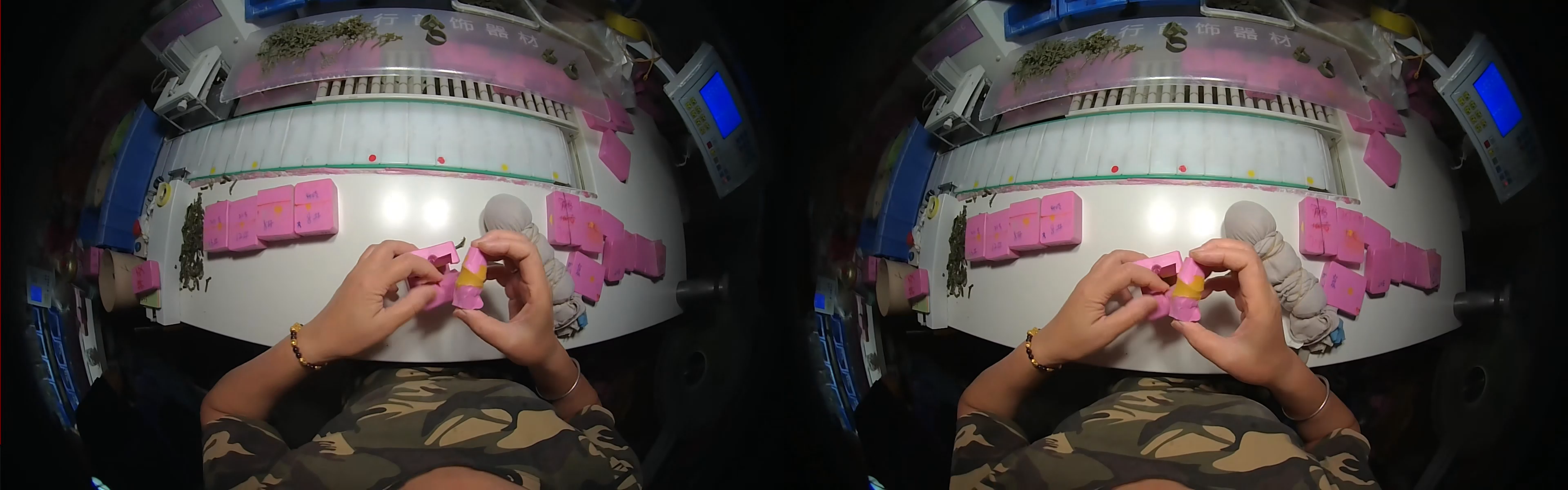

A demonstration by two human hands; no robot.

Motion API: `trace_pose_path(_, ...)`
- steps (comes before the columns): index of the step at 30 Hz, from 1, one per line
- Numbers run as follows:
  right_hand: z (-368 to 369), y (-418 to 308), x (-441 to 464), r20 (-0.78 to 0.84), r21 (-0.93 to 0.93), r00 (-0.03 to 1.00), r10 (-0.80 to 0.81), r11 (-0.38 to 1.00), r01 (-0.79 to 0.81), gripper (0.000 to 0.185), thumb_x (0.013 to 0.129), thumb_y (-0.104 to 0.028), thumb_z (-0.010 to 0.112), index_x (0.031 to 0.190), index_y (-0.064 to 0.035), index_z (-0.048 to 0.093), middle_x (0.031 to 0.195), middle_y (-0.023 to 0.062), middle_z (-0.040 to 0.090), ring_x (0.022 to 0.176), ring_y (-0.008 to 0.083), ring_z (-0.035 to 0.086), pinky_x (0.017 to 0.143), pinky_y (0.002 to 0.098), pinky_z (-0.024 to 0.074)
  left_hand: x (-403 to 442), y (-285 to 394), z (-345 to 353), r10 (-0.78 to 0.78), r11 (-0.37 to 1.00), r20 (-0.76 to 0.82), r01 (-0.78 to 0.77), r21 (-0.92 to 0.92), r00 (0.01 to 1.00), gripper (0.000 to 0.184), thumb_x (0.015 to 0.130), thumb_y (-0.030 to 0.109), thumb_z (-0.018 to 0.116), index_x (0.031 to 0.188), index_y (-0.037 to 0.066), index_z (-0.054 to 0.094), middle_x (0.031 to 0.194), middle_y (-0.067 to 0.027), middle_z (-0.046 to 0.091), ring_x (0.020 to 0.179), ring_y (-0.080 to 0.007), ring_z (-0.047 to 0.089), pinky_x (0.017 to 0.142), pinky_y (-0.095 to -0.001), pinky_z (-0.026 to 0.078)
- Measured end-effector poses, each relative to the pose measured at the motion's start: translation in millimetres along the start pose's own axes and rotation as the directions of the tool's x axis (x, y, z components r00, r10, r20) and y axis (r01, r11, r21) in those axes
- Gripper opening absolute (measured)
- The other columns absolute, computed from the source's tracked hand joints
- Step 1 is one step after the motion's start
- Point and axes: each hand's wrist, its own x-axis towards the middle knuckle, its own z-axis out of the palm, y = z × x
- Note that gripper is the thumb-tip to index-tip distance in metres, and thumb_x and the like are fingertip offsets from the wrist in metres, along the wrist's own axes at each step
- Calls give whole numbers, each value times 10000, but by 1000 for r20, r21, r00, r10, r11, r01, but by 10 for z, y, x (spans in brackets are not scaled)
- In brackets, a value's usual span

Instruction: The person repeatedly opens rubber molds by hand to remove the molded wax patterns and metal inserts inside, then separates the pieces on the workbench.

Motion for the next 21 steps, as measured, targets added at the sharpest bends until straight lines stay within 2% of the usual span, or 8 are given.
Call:
trace_pose_path(1, -18, -4, -27, 1, 0, 1000, 3, 1000, -3, 690, 753, 50, 802, 1357, -11, 472, 1346, 125, 467, 1162, 167, 572, 926, 306, 524, -4, 18, 16, -2, 1000, 0, 2, -3, 1000, 267, 936, 161, 708, 1190, 93, 660, 1231, -104, 563, 1098, -258, 553, 947, -378, 469)
trace_pose_path(4, -26, -52, -86, -118, -25, 988, 99, 994, -102, 688, 747, 10, 830, 1343, -21, 487, 1319, 124, 498, 1099, 167, 588, 874, 283, 505, 17, -63, 132, 236, 938, -28, -220, 267, 971, 601, 753, 183, 870, 1236, 99, 523, 1218, -127, 536, 1114, -283, 519, 912, -387, 465)
trace_pose_path(5, -22, -40, -99, -120, -24, 988, 102, 994, -105, 688, 747, 10, 830, 1343, -21, 487, 1319, 124, 498, 1099, 167, 588, 874, 283, 505, 24, -117, 201, 234, 939, -26, -219, 265, 972, 601, 753, 183, 870, 1236, 99, 523, 1218, -127, 536, 1114, -283, 519, 912, -387, 465)
trace_pose_path(7, -15, 13, -135, -98, -205, 990, 98, 972, -116, 672, 734, -17, 844, 1308, -11, 496, 1259, 134, 527, 1064, 178, 593, 846, 287, 498, 24, -187, 363, 231, 964, -180, -200, 175, 956, 632, 715, 157, 849, 1228, 116, 482, 1176, -151, 520, 1108, -364, 502, 978, -460, 418)
trace_pose_path(8, 17, 39, -139, -102, -207, 990, 99, 971, -119, 672, 734, -17, 844, 1308, -11, 496, 1259, 134, 527, 1064, 178, 593, 846, 287, 498, 42, -230, 407, 233, 964, -176, -203, 172, 956, 632, 715, 157, 849, 1228, 116, 482, 1176, -151, 520, 1108, -364, 502, 978, -460, 418)
trace_pose_path(13, 251, 207, -31, -145, -395, 989, -31, 918, -29, 613, 686, -62, 861, 1182, -12, 504, 1162, 168, 530, 1033, 291, 576, 852, 372, 490, 91, -369, 611, 327, 925, -369, -215, 312, 870, 679, 669, 133, 863, 1192, 120, 429, 1165, -191, 482, 1089, -394, 493, 939, -476, 426)
trace_pose_path(14, 283, 215, -15, -139, -397, 990, -22, 917, -35, 606, 684, -68, 857, 1172, -11, 502, 1157, 181, 529, 1035, 322, 566, 877, 396, 484, 86, -394, 639, 327, 925, -367, -214, 315, 871, 679, 669, 133, 863, 1192, 120, 429, 1165, -191, 482, 1089, -394, 493, 939, -476, 426)
trace_pose_path(21, 309, 313, -141, -159, -306, 987, 13, 950, -62, 604, 683, -54, 839, 1172, -9, 487, 1157, 195, 527, 1044, 338, 558, 912, 410, 472, 42, -384, 726, 316, 924, -423, -175, 340, 849, 677, 685, 213, 884, 1169, 126, 418, 1185, -208, 442, 1080, -412, 490, 917, -488, 424)
